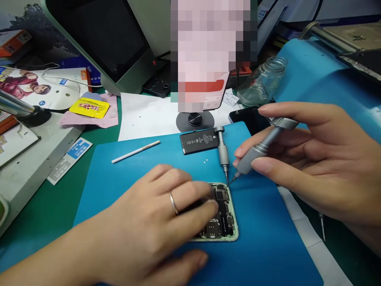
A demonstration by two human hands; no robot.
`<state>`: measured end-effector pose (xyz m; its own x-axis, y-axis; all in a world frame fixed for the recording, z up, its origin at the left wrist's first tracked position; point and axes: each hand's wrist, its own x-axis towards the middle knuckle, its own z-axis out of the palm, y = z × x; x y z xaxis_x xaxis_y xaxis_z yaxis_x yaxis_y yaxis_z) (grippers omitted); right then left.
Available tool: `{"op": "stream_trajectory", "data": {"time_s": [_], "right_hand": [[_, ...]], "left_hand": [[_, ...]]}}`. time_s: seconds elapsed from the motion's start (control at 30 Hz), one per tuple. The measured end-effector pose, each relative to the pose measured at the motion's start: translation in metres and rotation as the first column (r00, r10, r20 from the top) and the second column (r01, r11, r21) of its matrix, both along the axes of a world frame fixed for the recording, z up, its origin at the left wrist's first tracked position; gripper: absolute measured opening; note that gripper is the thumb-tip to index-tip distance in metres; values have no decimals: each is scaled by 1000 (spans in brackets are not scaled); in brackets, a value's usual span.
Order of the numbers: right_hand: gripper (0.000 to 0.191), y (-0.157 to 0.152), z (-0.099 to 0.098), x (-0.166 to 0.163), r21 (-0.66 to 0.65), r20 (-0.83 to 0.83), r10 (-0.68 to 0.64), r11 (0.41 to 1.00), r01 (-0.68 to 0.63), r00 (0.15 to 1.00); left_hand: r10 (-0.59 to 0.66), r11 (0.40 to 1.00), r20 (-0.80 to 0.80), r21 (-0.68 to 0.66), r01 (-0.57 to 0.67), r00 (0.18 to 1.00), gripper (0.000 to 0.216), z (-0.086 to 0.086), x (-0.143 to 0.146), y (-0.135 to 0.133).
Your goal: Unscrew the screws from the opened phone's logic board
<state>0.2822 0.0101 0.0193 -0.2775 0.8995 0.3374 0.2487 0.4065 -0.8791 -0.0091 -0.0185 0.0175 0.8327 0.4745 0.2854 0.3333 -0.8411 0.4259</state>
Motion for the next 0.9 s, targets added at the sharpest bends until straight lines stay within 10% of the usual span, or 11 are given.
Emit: {"op": "stream_trajectory", "data": {"time_s": [0.3, 0.9], "right_hand": [[54, -6, -4, 1, 14, 75, -27, 1000, 26, 997], [56, -4, -2, -1, 57, 117, -16, 998, 9, 993]], "left_hand": [[-1, 977, -94, 214, 21, 996, 57, -14, 11, -9], [-33, 982, -255, 172, 79, 966, 63, -4, 9, -5]]}}
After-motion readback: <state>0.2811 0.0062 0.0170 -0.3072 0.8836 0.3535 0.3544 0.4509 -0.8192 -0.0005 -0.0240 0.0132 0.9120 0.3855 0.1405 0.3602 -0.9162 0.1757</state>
